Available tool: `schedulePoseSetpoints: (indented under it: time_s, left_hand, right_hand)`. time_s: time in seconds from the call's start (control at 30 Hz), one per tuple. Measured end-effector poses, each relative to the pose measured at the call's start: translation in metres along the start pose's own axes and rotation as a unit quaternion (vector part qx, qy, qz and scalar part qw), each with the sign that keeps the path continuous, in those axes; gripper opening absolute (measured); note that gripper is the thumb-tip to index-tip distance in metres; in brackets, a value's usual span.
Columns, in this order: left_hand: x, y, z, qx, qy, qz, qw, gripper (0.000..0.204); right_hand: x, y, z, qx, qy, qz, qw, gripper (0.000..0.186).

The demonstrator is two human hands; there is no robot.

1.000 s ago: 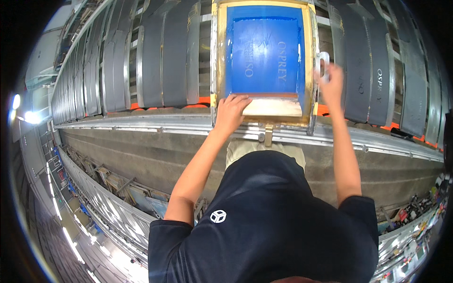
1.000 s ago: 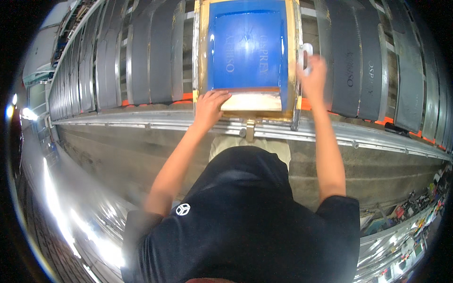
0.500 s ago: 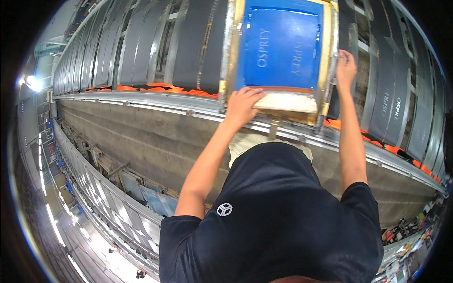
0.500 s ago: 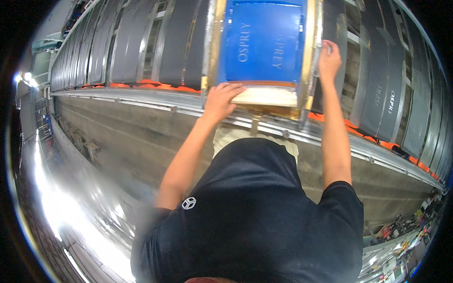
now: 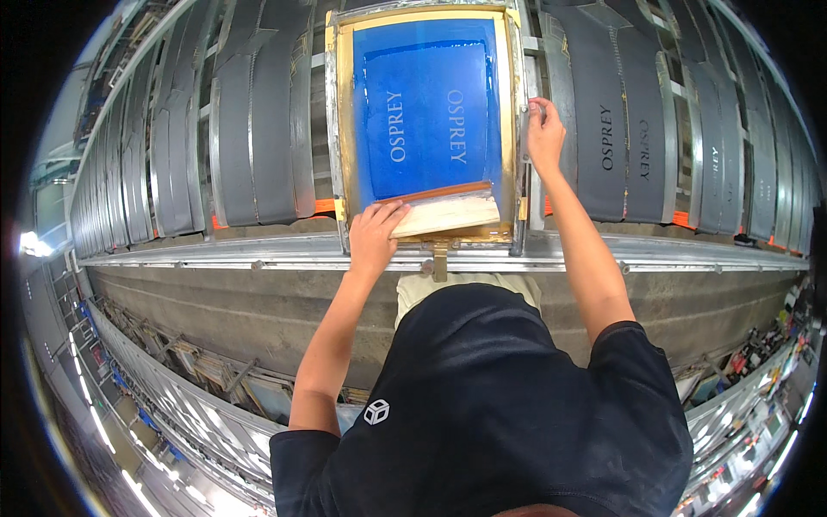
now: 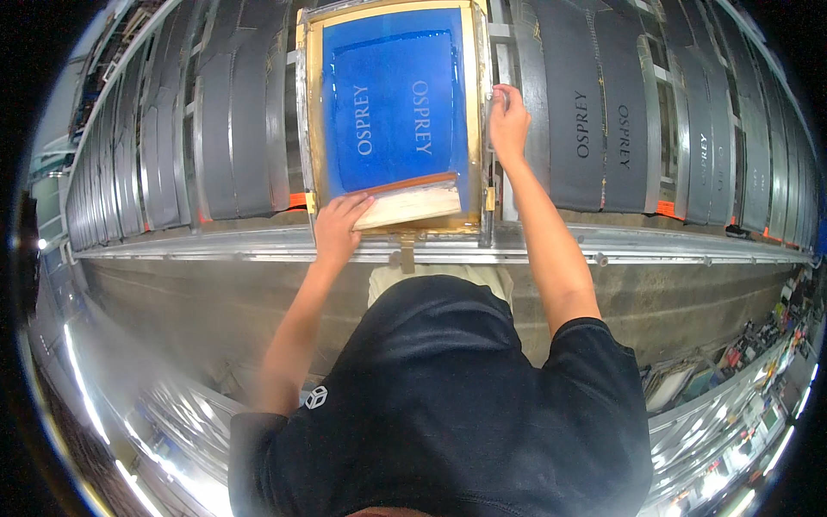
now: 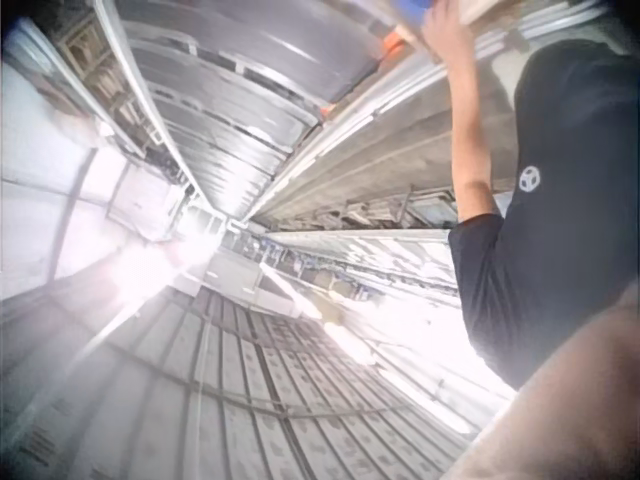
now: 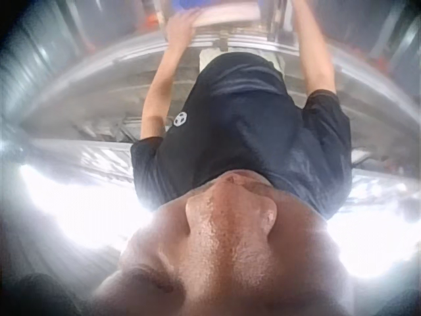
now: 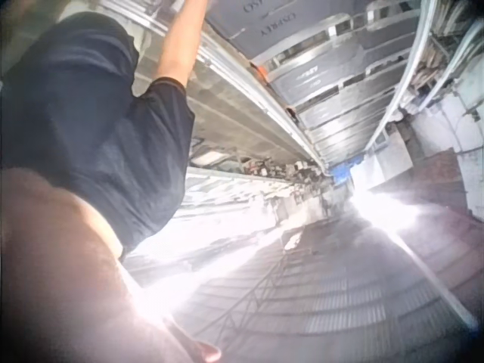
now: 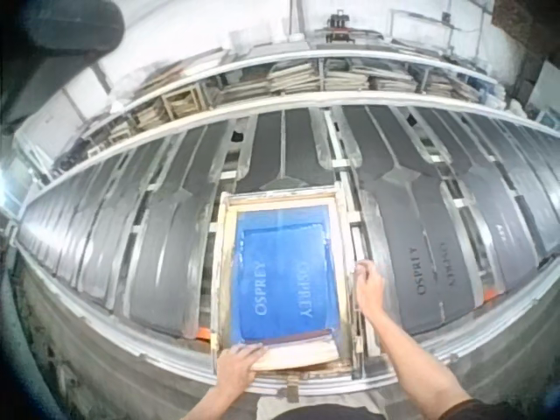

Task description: The person uses a squeegee to spread blue ink across a screen printing frame labeled 'OSPREY'. They repeatedly pull the squeegee across the mesh to ensure even coverage and then lift the frame to move it along a metal rack.

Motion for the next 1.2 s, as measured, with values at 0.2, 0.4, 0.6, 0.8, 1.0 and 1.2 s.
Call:
schedulePoseSetpoints:
  time_s: [0.2, 0.4, 0.6, 0.8, 1.0, 1.2]
  left_hand:
    - [-0.006, 0.002, -0.036, 0.040, -0.043, 0.007, 0.998, 0.071]
    - [0.003, 0.002, -0.045, 0.051, -0.048, 0.016, 0.997, 0.071]
    - [0.003, 0.046, 0.065, 0.040, -0.092, 0.055, 0.993, 0.070]
    - [-0.031, 0.100, 0.222, 0.052, -0.077, 0.005, 0.996, 0.048]
    - [-0.044, 0.117, 0.304, -0.020, 0.041, 0.000, 0.999, 0.036]
    - [-0.006, 0.095, 0.220, 0.024, -0.005, 0.043, 0.999, 0.046]
  right_hand:
    - [0.011, -0.008, 0.000, 0.005, 0.006, -0.057, 0.998, 0.026]
    - [0.013, -0.015, 0.001, 0.001, 0.015, -0.077, 0.997, 0.029]
    - [0.002, 0.003, 0.004, -0.009, 0.077, -0.154, 0.985, 0.031]
    - [0.008, 0.096, 0.028, -0.318, 0.109, -0.337, 0.879, 0.044]
    - [0.117, 0.131, 0.093, -0.260, 0.280, -0.332, 0.862, 0.045]
    - [0.101, 0.089, 0.007, -0.294, 0.202, -0.273, 0.893, 0.030]
Point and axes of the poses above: each hand's wrist, its own z-axis towards the middle knuckle, its own x-axis out of the palm, y = z × x, the point moved 6 cm from there along z, towards the middle knuckle, and after that the axes turned 4 degrees about -y, right-handed, at the moved point
